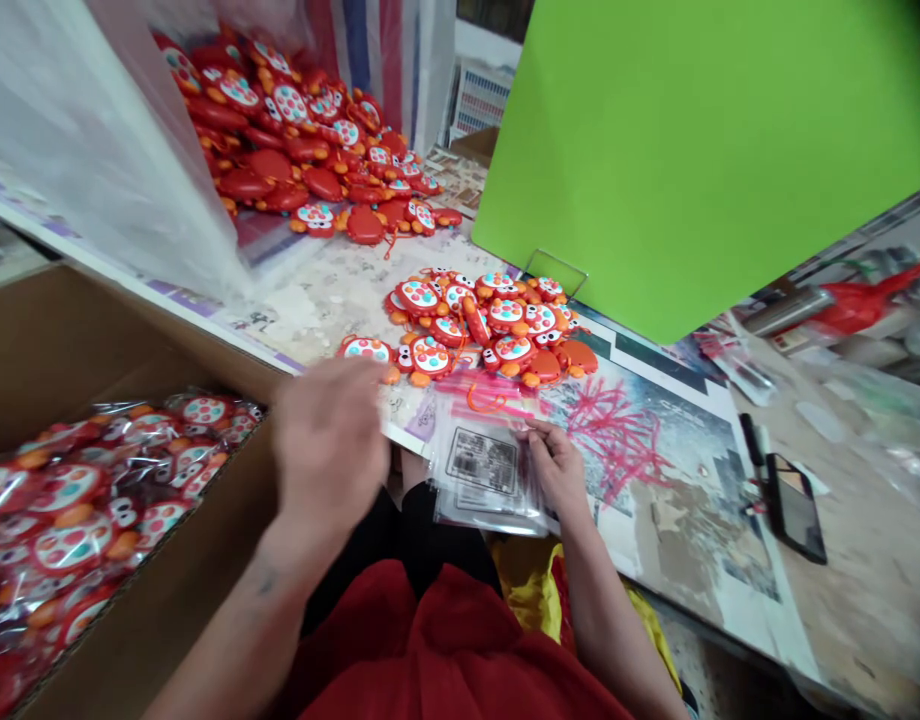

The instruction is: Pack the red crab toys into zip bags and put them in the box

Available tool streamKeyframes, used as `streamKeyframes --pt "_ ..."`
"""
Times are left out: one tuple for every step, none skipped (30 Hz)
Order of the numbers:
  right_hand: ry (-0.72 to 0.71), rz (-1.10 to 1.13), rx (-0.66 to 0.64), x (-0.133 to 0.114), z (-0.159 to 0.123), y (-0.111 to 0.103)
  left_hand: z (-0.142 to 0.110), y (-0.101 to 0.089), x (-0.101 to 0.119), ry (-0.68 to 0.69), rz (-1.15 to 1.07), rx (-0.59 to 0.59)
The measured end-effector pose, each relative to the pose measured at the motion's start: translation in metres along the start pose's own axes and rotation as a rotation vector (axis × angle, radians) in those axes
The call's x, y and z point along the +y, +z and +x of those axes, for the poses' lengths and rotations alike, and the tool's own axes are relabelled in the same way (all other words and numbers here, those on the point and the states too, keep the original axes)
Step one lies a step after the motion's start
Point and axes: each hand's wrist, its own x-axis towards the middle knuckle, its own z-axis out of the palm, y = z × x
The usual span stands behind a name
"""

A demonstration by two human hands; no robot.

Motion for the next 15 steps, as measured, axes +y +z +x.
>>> streamKeyframes --pt "0.0 0.0 -0.006 -0.001 0.0 0.0 0.001 0.026 0.009 0.065 -0.005 -0.117" --pt "0.0 -0.002 -0.007 -0.001 0.0 0.0 0.003 0.053 0.018 0.122 -0.019 -0.259" --pt "-0.002 -0.005 -0.004 -0.002 -0.001 0.001 0.003 0.078 0.026 0.178 -0.045 -0.44" --pt "-0.004 -0.009 0.0 -0.002 -0.002 0.001 0.003 0.102 0.032 0.17 -0.05 -0.538" --pt "-0.007 -0.013 0.001 -0.002 -0.002 0.0 0.002 0.122 0.037 0.164 -0.054 -0.589" --pt "-0.012 -0.02 0.0 -0.002 -0.003 0.0 0.0 0.139 0.04 0.149 -0.045 -0.598" --pt "-0.023 -0.038 0.002 -0.004 -0.002 -0.001 -0.003 0.151 0.042 0.134 -0.027 -0.589" --pt "-0.047 -0.07 0.01 -0.006 -0.001 -0.002 -0.007 0.16 0.042 0.116 -0.006 -0.569" --pt "-0.087 -0.113 0.024 -0.011 0.001 -0.002 -0.011 0.165 0.041 0.109 0.011 -0.549" --pt "-0.141 -0.16 0.038 -0.018 0.005 -0.002 -0.015 0.167 0.04 0.107 0.026 -0.529" --pt "-0.207 -0.2 0.045 -0.027 0.011 -0.001 -0.019 0.169 0.039 0.109 0.037 -0.513" --pt "-0.28 -0.225 0.039 -0.038 0.019 0.002 -0.022 0.169 0.037 0.116 0.042 -0.502" --pt "-0.351 -0.23 0.005 -0.05 0.027 0.007 -0.023 0.17 0.037 0.12 0.043 -0.493" --pt "-0.417 -0.221 -0.053 -0.065 0.038 0.014 -0.022 0.172 0.036 0.119 0.04 -0.486" --pt "-0.477 -0.217 -0.123 -0.079 0.048 0.024 -0.019 0.175 0.036 0.118 0.035 -0.484"
